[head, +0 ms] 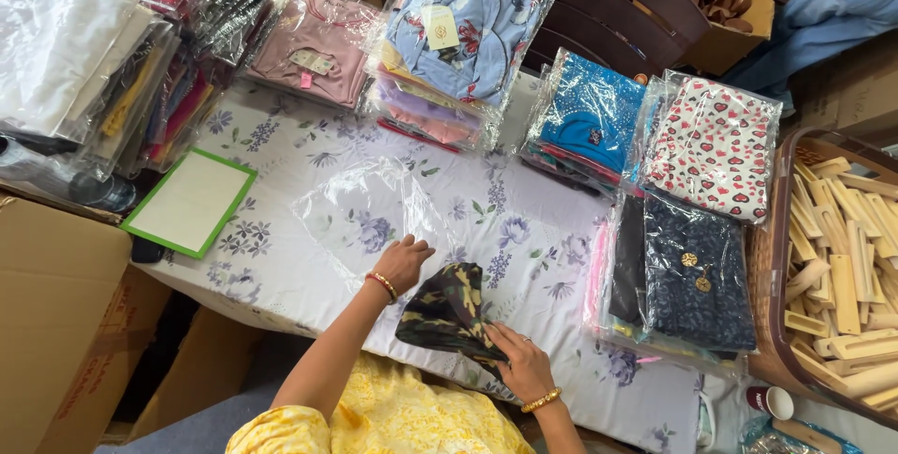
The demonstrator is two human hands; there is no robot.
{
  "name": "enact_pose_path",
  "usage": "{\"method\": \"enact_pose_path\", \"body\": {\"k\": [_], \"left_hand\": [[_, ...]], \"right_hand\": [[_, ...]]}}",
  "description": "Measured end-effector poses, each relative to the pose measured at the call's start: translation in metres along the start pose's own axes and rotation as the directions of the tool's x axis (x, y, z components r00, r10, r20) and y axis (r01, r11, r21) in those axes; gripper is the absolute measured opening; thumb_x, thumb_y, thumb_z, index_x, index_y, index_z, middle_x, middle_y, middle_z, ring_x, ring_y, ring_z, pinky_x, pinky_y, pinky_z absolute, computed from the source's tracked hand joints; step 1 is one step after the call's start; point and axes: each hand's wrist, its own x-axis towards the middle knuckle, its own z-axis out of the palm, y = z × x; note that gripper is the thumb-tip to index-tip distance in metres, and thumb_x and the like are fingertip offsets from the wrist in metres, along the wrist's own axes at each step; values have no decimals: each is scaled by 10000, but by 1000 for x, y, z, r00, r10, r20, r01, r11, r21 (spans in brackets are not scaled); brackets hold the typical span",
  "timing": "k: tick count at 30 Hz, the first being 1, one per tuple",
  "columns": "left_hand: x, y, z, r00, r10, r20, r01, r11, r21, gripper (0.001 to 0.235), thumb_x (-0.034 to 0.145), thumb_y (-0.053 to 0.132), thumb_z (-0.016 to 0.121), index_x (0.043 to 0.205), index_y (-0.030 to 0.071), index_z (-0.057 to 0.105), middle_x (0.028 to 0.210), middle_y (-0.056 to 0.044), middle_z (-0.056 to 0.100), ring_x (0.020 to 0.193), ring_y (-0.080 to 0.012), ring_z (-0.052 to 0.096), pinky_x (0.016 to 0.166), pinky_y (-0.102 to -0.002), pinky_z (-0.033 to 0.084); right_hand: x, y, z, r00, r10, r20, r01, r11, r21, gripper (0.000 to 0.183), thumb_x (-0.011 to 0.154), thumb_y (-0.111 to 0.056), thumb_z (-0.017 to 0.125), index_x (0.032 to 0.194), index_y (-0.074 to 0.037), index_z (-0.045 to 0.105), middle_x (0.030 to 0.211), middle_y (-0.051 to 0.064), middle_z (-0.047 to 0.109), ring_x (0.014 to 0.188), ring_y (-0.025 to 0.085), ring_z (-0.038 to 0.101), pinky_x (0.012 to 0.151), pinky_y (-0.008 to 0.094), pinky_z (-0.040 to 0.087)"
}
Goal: The person folds a blue floral garment on the table, smoothing the fabric and folding the sleeves in, then places it into a clear plastic bag and sets it with the packed garments. They then take a camouflage-patterned pant, fold it lengthwise and in half, and bag it the same way.
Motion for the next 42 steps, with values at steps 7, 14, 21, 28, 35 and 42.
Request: {"method": "enact_pose_path", "body": {"k": [7,14,21,28,35,42], "left_hand": [[9,9,20,999,-49,3,49,999,19,386,842,79,635,1223,129,675,1156,-6,616,1106,-237,579,881,-387,526],[7,20,9,992,-24,126,26,1000,-13,658,805,28,659,1438,133,514,1453,-1,491,1147,-267,580,838,-376,573],[9,45,-14,981,14,191,0,997,-71,961,674,-1,757,1540,141,364,1625,29,326,1201,-277,563,889,-368,568],[6,69,-26,984,61,168,-55,998,-40,912,708,14,746,1536,153,390,1622,38,337,1211,-299,567,864,-386,576],[9,102,-26,973,106,207,-84,990,-112,845,761,49,731,1535,143,404,1618,42,364,1163,-289,594,851,-387,577],[9,135,-45,966,157,207,-133,983,-128,777,778,103,691,1519,173,469,1593,85,423,1139,-233,613,841,-346,581]], "right_hand": [[16,-16,-2,979,-202,-19,200,977,-78,797,693,25,693,1426,-267,580,1401,33,634,1067,293,688,924,409,557],[28,3,9,996,22,-92,-13,995,102,786,711,-20,772,1424,-273,559,1386,33,633,1160,291,672,923,386,563],[30,-9,17,996,-86,16,87,979,-184,799,757,34,708,1452,-328,555,1437,-9,617,1118,256,681,838,334,588],[36,-14,12,988,-7,-152,7,1000,1,786,718,-14,751,1432,-287,568,1363,18,650,1096,274,687,870,372,571],[47,-14,44,963,64,-260,-43,995,86,640,700,-29,758,1313,-169,638,1303,52,672,1048,310,690,855,410,566],[69,19,107,944,238,-229,-220,970,104,358,885,-254,724,1186,-79,640,1057,112,703,959,335,691,801,443,559]]}}
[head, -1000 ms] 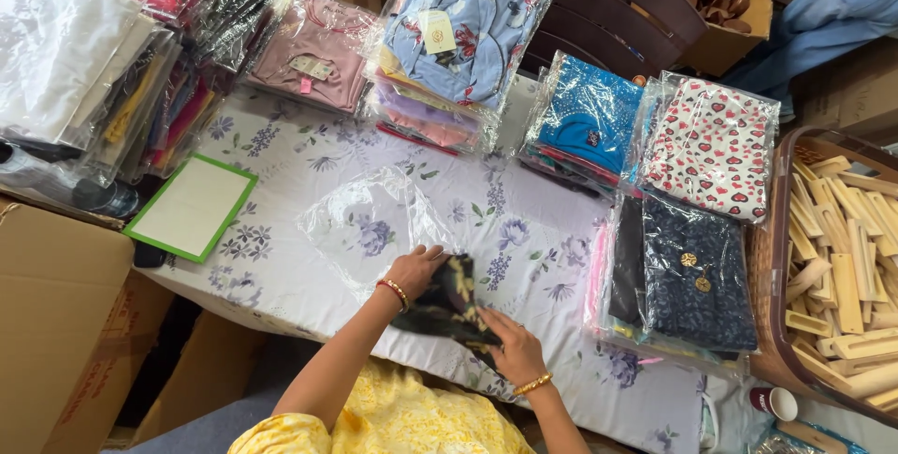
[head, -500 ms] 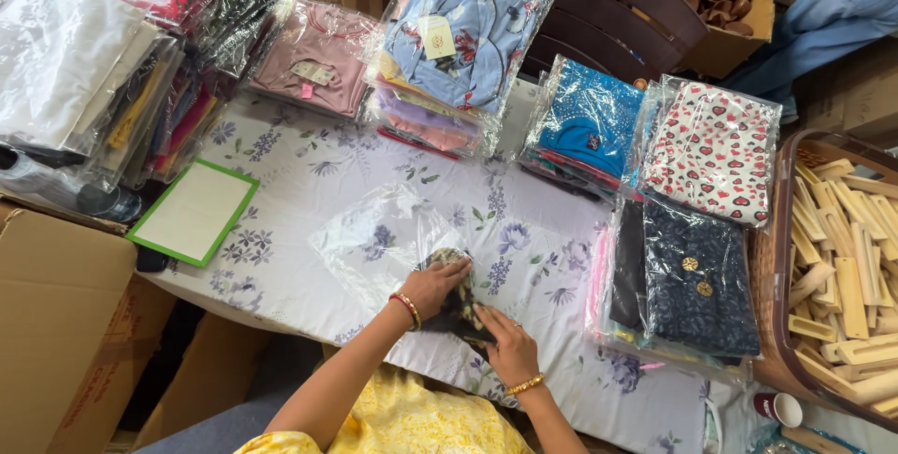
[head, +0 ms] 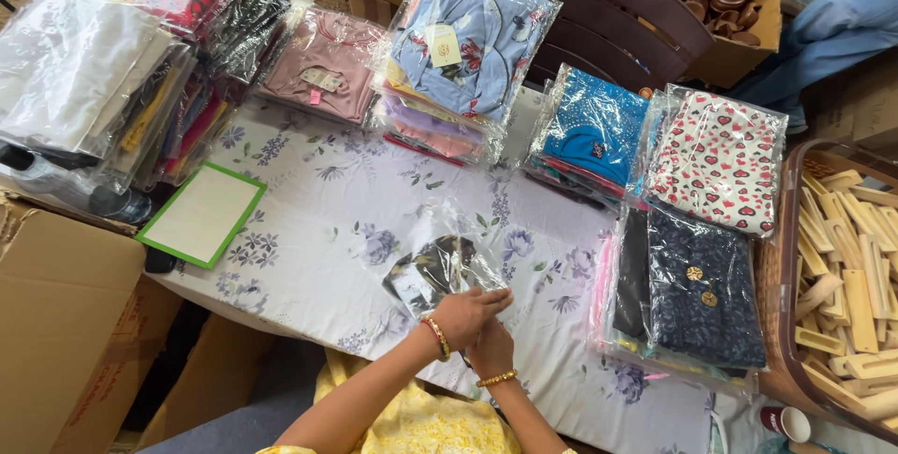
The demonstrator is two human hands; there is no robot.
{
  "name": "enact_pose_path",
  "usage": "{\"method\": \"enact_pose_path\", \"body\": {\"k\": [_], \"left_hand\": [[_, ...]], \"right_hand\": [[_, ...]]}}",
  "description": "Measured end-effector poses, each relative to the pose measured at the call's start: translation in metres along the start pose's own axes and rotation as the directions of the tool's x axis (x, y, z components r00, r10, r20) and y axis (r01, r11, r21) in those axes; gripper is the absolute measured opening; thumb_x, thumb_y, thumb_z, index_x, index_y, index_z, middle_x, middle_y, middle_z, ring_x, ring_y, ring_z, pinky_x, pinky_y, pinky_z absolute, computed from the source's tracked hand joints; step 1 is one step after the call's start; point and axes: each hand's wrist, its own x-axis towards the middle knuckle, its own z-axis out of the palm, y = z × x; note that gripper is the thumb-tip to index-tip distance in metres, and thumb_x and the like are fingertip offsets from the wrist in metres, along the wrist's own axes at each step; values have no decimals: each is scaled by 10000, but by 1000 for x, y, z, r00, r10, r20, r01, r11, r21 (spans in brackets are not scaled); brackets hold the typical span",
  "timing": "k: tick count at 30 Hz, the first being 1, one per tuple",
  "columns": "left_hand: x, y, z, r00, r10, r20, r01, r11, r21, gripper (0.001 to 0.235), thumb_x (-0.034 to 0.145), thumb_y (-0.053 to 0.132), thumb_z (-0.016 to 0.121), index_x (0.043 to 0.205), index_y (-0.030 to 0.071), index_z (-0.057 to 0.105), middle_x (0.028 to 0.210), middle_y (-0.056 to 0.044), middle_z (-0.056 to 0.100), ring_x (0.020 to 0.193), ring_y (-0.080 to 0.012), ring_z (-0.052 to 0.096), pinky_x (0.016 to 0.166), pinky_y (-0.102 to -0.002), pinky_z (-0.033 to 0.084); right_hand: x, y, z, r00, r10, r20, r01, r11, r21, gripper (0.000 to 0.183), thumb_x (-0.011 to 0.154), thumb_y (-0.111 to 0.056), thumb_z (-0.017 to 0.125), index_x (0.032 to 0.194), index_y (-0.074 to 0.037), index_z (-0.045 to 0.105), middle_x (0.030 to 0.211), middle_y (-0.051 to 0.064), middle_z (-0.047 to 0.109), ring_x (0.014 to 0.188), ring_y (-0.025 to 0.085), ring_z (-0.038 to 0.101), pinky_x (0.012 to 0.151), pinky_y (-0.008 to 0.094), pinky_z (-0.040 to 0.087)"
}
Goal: The person folds a blue floral garment on the table, smoothing the fabric and folding the sleeves in, then places it into a clear plastic bag and sets it with the packed garments. They then take a camouflage-patterned pant, fold it lengthwise and in half, and bag it the same way.
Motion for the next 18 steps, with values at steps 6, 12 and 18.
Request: {"method": "enact_pose_path", "body": {"k": [6,12,18], "left_hand": [[-1,12,-10,996,18,-88,-17,1000,3,632,844,129,631,1460,235,536,1590,-13,429,1206,-245,592,810,-402,577],[-28,-8,-18,966,-139,-217,112,985,-132,508,861,182,694,1358,262,618,1565,-60,440,1252,-275,567,1002,-459,477],[-62,-46,-8,924,-340,-174,296,926,-236,482,817,129,696,1283,245,653,1493,-52,488,1254,-273,558,994,-453,471]], "right_hand": [[20,-2,6,927,-350,-136,329,932,-153,512,893,-213,660,1365,-27,585,1441,201,591,1166,330,633,901,443,524],[7,-50,-59,936,-243,253,313,905,-290,679,824,-292,720,1443,-113,507,1543,131,434,1379,300,460,1235,582,157],[7,-17,-18,673,-722,161,739,665,-105,774,927,-341,725,1575,-107,374,1676,129,282,1540,338,259,1242,533,188]]}}
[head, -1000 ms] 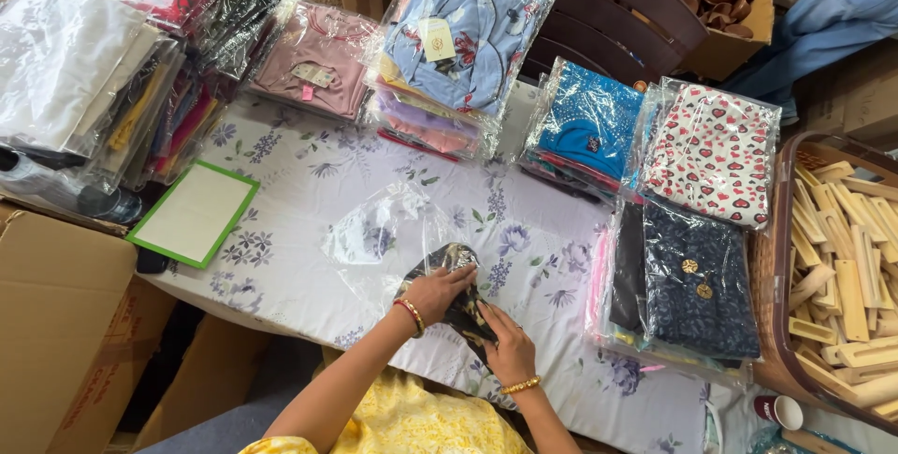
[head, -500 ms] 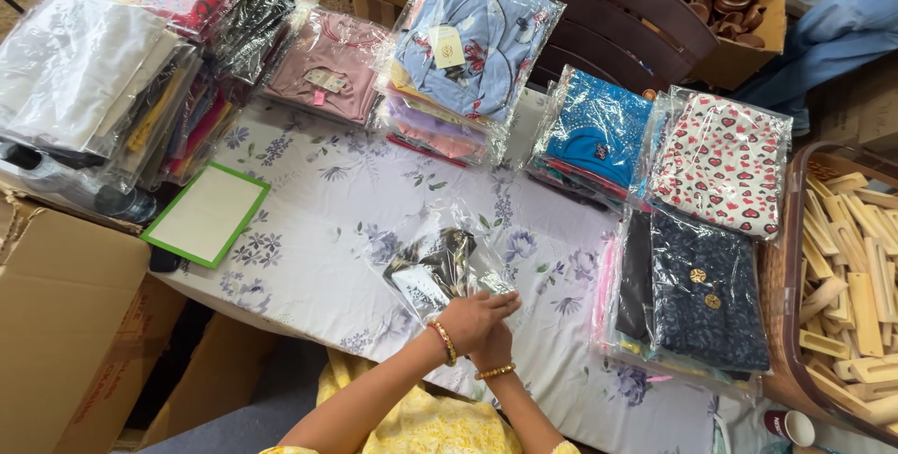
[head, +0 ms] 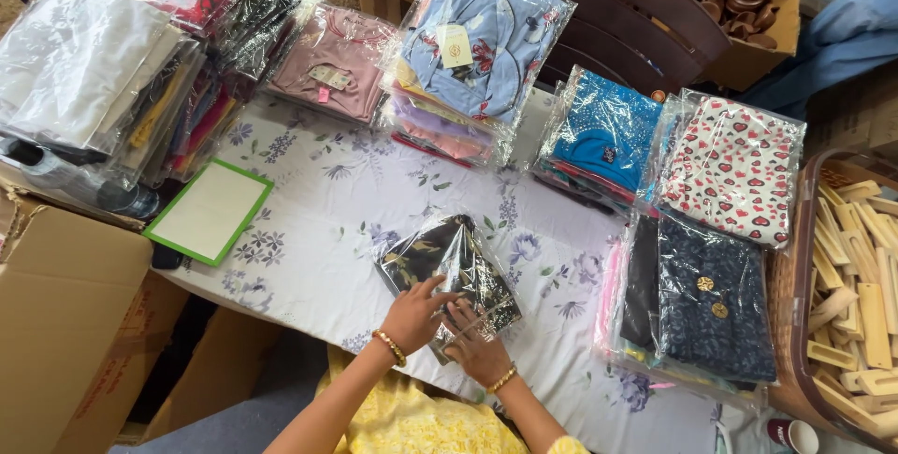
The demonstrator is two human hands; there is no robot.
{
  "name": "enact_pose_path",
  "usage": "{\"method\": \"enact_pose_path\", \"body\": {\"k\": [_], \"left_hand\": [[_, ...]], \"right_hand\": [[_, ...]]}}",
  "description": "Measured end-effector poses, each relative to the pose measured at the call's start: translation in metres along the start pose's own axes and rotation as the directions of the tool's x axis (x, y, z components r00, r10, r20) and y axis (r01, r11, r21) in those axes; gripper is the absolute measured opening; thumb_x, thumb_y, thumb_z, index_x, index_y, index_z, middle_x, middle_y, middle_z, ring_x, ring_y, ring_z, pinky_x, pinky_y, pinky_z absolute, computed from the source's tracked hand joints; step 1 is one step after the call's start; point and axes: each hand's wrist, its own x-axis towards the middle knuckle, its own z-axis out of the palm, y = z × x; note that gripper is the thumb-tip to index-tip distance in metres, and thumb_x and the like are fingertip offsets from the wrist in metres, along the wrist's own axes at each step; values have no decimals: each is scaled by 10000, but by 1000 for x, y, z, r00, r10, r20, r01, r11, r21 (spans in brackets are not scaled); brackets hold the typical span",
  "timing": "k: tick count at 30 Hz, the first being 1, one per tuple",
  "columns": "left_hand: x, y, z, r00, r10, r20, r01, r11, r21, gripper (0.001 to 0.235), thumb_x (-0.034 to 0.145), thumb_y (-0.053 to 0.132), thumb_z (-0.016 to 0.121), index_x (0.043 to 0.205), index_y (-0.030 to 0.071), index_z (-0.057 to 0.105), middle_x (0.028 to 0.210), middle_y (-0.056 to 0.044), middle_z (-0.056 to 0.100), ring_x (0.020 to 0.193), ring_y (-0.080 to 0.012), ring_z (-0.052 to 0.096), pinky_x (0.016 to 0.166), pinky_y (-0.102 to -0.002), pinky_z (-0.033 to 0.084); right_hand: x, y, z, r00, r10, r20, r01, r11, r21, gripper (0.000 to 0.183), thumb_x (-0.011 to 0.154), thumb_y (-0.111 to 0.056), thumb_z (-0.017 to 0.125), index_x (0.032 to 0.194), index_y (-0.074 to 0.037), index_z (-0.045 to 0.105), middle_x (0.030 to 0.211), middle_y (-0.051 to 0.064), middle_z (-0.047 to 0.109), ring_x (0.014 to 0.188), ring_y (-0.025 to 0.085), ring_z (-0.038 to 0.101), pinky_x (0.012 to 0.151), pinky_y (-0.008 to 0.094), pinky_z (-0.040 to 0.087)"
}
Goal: The person folds a blue floral garment on the table, smoothing the fabric and folding the sleeves in, then places it into a clear plastic bag and sets it with the packed garments. They then take a camouflage-patterned pant, fold it lengthwise and in half, and bag it the same way.
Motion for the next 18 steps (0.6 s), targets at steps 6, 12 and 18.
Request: {"method": "enact_pose_path", "body": {"k": [6,12,18], "left_hand": [[-8,-18,-1,997,-31,-71,30,999,-15,426,811,98,689,1220,217,678,1395,-62,557,1248,-282,563,959,-448,477],[-8,-26,-6,994,-66,-85,63,997,-33,369,833,104,680,1188,203,695,1295,-31,626,1168,-261,595,941,-437,481],[13,-42,-11,991,-88,-100,90,996,9,341,817,124,695,1149,199,719,1131,-13,680,1097,-264,600,900,-437,482]], "right_hand": [[41,16,-8,844,406,351,-420,907,-39,867,810,-630,675,1549,-325,338,1669,62,155,1537,379,115,1130,691,144],[56,24,8,940,301,159,-275,947,-166,825,797,-653,676,1506,-330,402,1641,82,193,1500,422,93,1097,789,65],[69,31,13,946,306,109,-291,947,-134,823,802,-605,710,1519,-353,393,1655,56,203,1517,408,115,1109,780,75]]}}
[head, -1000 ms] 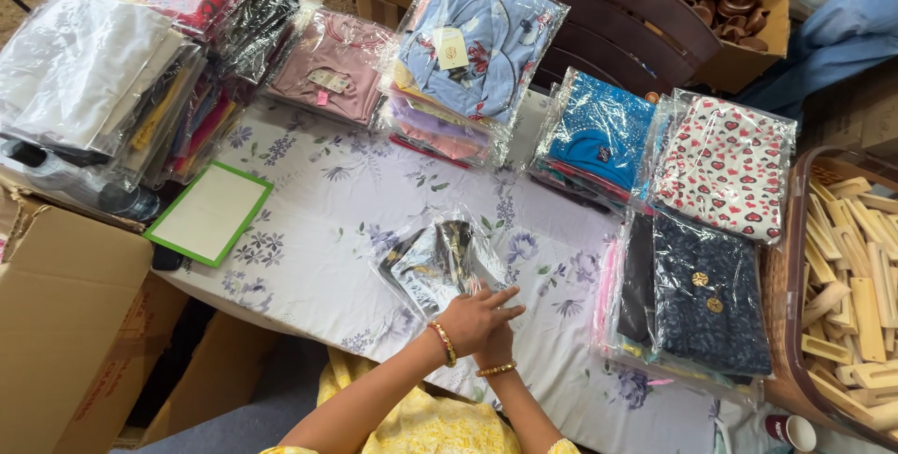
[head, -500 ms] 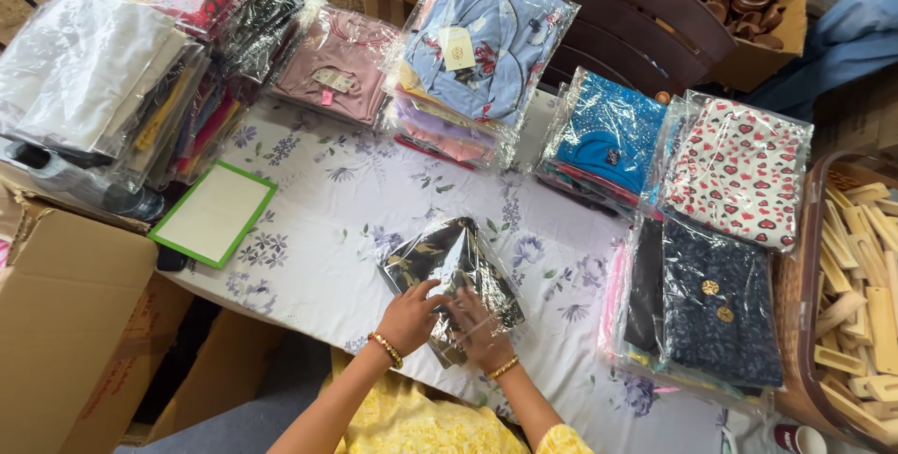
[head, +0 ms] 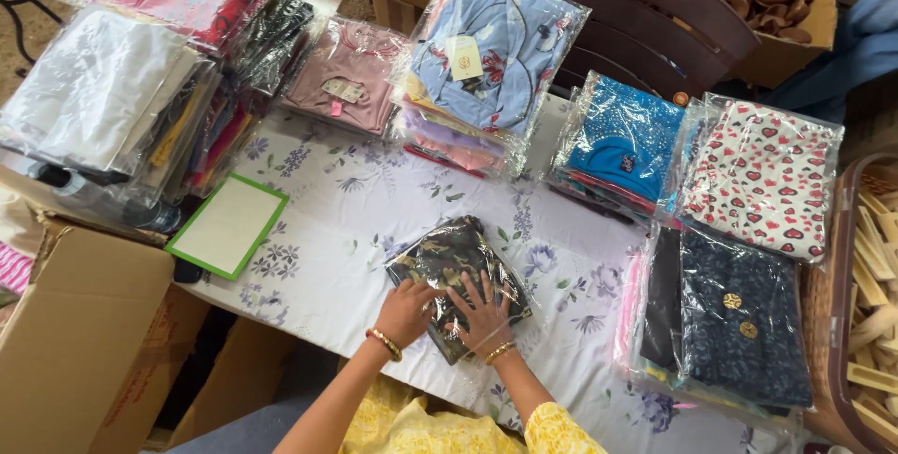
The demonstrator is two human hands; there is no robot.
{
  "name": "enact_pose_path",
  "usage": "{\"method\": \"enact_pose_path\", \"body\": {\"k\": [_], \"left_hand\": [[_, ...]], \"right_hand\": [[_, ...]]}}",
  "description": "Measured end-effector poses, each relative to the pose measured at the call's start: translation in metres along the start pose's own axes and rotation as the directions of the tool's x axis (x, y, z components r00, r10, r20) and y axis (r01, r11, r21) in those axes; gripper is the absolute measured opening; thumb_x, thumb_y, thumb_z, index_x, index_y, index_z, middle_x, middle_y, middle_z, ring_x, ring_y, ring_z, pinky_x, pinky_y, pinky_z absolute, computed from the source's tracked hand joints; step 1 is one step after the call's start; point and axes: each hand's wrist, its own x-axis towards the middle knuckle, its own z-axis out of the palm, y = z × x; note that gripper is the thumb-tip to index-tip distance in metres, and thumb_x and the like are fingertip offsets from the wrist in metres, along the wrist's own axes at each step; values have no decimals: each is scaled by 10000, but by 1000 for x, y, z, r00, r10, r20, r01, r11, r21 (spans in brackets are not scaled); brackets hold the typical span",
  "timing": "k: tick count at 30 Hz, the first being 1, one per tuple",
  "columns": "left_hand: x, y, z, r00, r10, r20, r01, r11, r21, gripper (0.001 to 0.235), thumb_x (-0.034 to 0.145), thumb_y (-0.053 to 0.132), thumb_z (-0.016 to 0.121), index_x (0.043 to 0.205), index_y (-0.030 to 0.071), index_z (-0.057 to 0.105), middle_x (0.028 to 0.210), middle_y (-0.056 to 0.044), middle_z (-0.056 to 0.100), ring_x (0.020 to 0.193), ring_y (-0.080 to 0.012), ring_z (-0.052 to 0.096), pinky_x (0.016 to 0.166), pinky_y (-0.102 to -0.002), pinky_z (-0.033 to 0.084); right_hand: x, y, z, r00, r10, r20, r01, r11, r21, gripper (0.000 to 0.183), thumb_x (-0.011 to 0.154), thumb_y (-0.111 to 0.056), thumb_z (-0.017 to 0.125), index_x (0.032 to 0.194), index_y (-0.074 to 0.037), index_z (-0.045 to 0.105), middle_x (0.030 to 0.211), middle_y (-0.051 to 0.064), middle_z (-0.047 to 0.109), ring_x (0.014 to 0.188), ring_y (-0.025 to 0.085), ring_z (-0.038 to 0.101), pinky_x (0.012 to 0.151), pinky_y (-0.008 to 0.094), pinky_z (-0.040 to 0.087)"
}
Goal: The person folds a blue floral garment on the table, smoothing the fabric and folding the sleeves in, then places it into a clear plastic bag and sets it with the packed garments. They then take a camouflage-patterned pant, fold it lengthwise and in half, and bag it the same way.
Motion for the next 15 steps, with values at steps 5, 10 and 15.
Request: {"method": "enact_pose_path", "body": {"k": [5,10,15], "left_hand": [[59,-37,19,996,38,-79,-46,993,-106,288,828,134,695,1108,177,748,1079,-46,710,1078,-294,603,917,-430,502],[151,-54,43,996,-51,-68,41,988,-148,228,882,189,700,1099,164,764,1070,-66,721,1079,-304,617,952,-425,505],[229,-64,73,991,-119,-66,113,990,-88,280,844,225,712,1111,159,761,1159,-81,695,1144,-320,592,967,-436,496]], "right_hand": [[-7,-4,-2,999,32,21,-33,999,11,826,820,-601,699,1532,-359,358,1664,54,181,1518,416,100,1094,770,72],[-10,-6,-1,997,-10,-81,7,999,-35,847,815,-612,691,1548,-334,371,1670,72,185,1515,423,113,1129,739,47],[-10,-5,-2,991,-29,-128,33,999,27,812,824,-619,693,1533,-335,417,1666,79,217,1512,419,125,1133,722,28]]}}
